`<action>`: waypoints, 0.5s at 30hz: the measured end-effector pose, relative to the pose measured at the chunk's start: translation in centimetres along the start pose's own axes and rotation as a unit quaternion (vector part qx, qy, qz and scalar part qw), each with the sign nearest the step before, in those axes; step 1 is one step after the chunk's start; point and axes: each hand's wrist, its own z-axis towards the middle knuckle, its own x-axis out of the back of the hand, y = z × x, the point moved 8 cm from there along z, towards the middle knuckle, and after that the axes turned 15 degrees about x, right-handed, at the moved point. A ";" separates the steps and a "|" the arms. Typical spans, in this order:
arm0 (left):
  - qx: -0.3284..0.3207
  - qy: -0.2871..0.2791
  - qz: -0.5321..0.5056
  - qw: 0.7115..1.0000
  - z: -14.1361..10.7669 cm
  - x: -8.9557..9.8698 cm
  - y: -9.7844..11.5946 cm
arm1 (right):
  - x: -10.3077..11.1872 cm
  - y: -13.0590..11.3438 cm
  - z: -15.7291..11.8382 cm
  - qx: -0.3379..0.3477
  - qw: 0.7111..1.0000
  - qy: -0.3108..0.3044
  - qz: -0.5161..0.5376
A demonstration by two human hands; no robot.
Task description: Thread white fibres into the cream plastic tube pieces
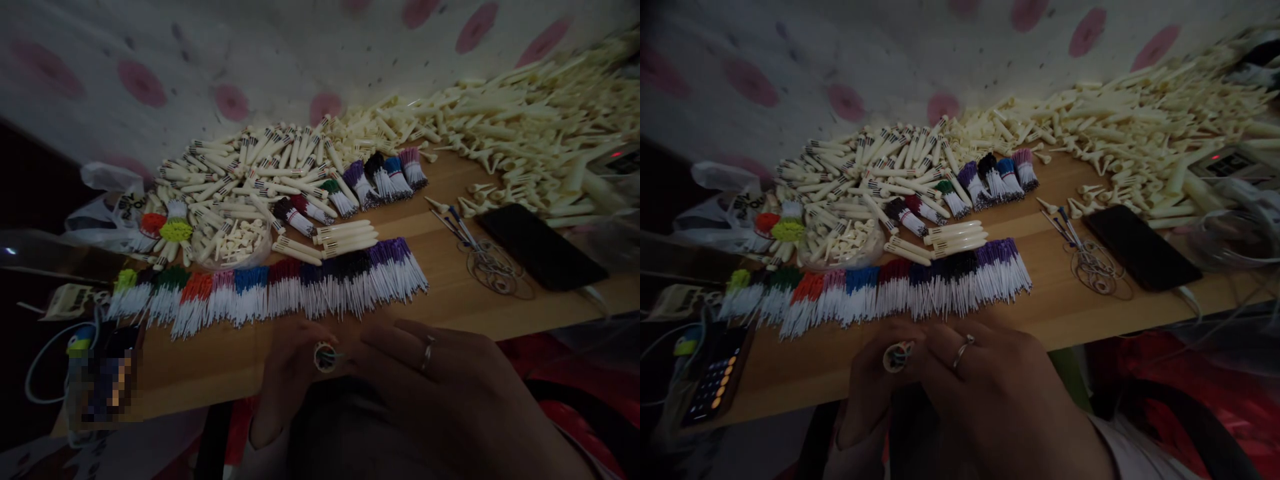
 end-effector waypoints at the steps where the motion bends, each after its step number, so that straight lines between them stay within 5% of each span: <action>1: -0.009 0.003 -0.009 1.000 0.1 0.0 0.2 | 0.0 -0.1 0.0 0.000 1.000 0.006 0.002; 15: -0.010 0.005 -0.050 0.999 0.1 0.2 -0.7 | 0.5 0.2 -0.1 0.001 0.999 0.032 0.028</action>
